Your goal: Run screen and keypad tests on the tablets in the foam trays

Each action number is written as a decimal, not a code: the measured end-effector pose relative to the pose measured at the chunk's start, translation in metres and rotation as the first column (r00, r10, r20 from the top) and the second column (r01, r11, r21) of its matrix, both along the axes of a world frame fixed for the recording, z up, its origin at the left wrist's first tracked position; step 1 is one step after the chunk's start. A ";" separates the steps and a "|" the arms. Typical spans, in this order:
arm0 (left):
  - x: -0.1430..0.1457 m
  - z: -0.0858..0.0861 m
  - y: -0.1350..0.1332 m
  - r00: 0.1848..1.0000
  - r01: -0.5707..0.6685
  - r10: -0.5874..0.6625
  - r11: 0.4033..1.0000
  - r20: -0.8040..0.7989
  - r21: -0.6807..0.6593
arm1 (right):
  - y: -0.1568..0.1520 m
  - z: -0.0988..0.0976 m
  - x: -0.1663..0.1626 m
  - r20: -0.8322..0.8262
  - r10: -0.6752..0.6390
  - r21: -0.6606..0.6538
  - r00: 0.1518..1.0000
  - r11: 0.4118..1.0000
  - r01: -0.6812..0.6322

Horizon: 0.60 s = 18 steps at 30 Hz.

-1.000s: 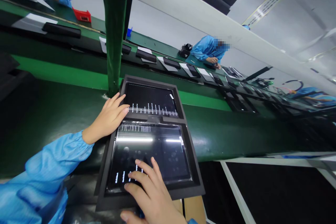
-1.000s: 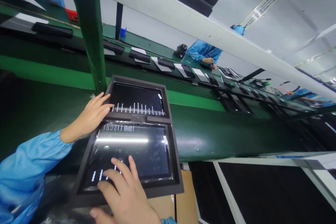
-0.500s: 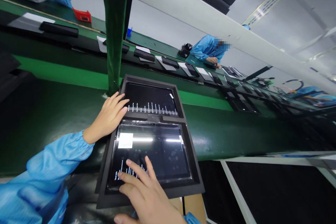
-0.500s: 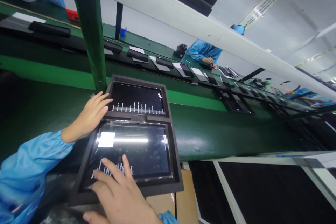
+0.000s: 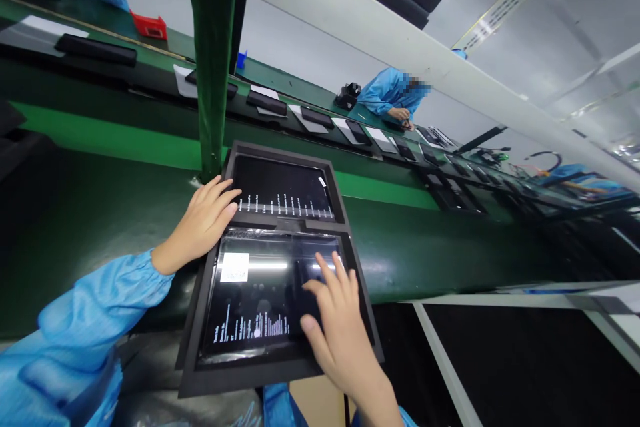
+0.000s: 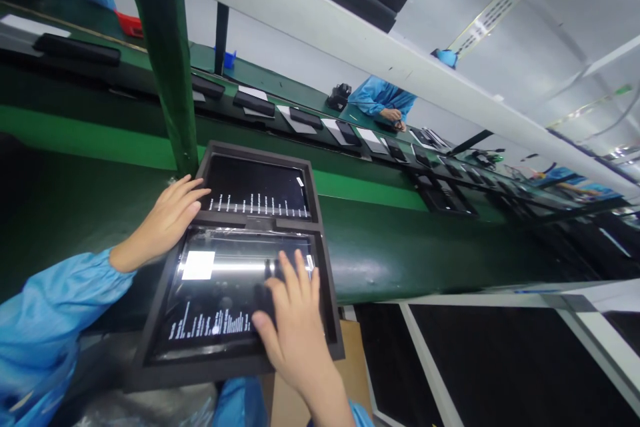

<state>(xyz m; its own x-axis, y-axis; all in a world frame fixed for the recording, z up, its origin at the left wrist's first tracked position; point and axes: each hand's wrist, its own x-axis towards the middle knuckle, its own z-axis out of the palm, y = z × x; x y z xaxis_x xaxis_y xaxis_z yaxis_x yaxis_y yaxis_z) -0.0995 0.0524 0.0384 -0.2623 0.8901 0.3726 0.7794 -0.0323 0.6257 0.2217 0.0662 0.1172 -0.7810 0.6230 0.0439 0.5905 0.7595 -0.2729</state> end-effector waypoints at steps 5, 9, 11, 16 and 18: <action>0.000 0.000 0.000 1.000 0.003 -0.003 1.000 -0.014 -0.003 | -0.022 -0.006 -0.019 0.036 0.347 -0.156 0.937 0.928 -0.338; -0.001 0.000 0.001 1.000 0.007 -0.007 1.000 -0.025 -0.005 | -0.028 -0.011 -0.027 0.020 0.407 -0.152 0.913 0.904 -0.400; -0.001 0.000 0.001 1.000 0.008 -0.008 1.000 -0.029 -0.004 | -0.030 -0.011 -0.029 0.017 0.425 -0.151 0.905 0.896 -0.418; -0.002 0.000 0.000 0.999 0.009 -0.010 1.000 -0.039 -0.004 | -0.033 -0.009 -0.038 0.021 0.479 -0.169 0.878 0.867 -0.469; -0.002 0.000 0.000 0.999 0.008 -0.008 1.000 -0.043 -0.004 | -0.032 -0.008 -0.040 0.016 0.484 -0.161 0.875 0.865 -0.475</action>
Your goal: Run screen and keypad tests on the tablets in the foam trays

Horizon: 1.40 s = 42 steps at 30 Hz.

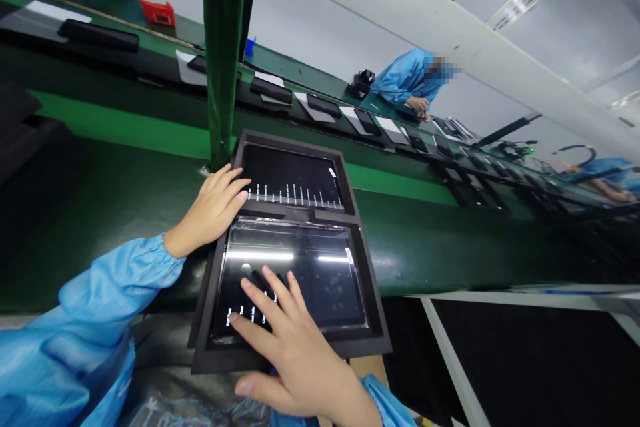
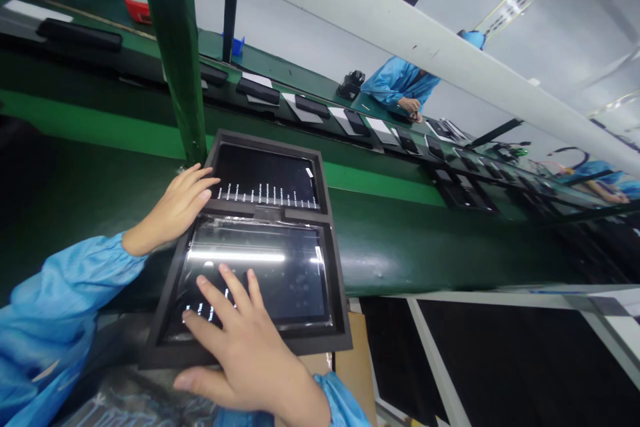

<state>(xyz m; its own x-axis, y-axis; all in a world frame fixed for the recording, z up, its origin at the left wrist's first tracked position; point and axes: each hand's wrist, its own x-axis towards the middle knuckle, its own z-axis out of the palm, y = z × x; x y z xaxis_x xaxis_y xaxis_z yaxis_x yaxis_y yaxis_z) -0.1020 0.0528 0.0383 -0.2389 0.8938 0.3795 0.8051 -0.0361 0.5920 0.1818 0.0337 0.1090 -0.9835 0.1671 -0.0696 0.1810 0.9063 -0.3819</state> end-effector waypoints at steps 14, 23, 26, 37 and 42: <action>0.001 0.002 0.000 1.000 0.007 -0.007 1.000 0.002 -0.006 | -0.007 -0.001 -0.002 -0.143 -0.076 -0.042 0.987 0.997 0.071; 0.000 0.004 0.000 1.000 0.012 -0.012 0.999 0.008 -0.041 | -0.008 -0.001 -0.007 -0.084 0.021 -0.025 0.996 0.999 -0.023; -0.001 0.005 0.001 1.000 0.011 -0.011 0.999 0.009 -0.053 | -0.006 -0.002 -0.010 -0.066 0.084 -0.028 0.994 0.996 -0.086; 0.001 0.003 0.000 1.000 0.017 -0.016 0.998 0.018 -0.062 | 0.008 0.000 0.023 -0.308 -0.235 -0.080 0.922 0.972 0.221; -0.001 0.000 0.003 0.999 0.028 -0.026 0.998 0.041 -0.060 | 0.039 0.012 0.043 -0.283 -0.398 -0.083 0.873 0.917 0.391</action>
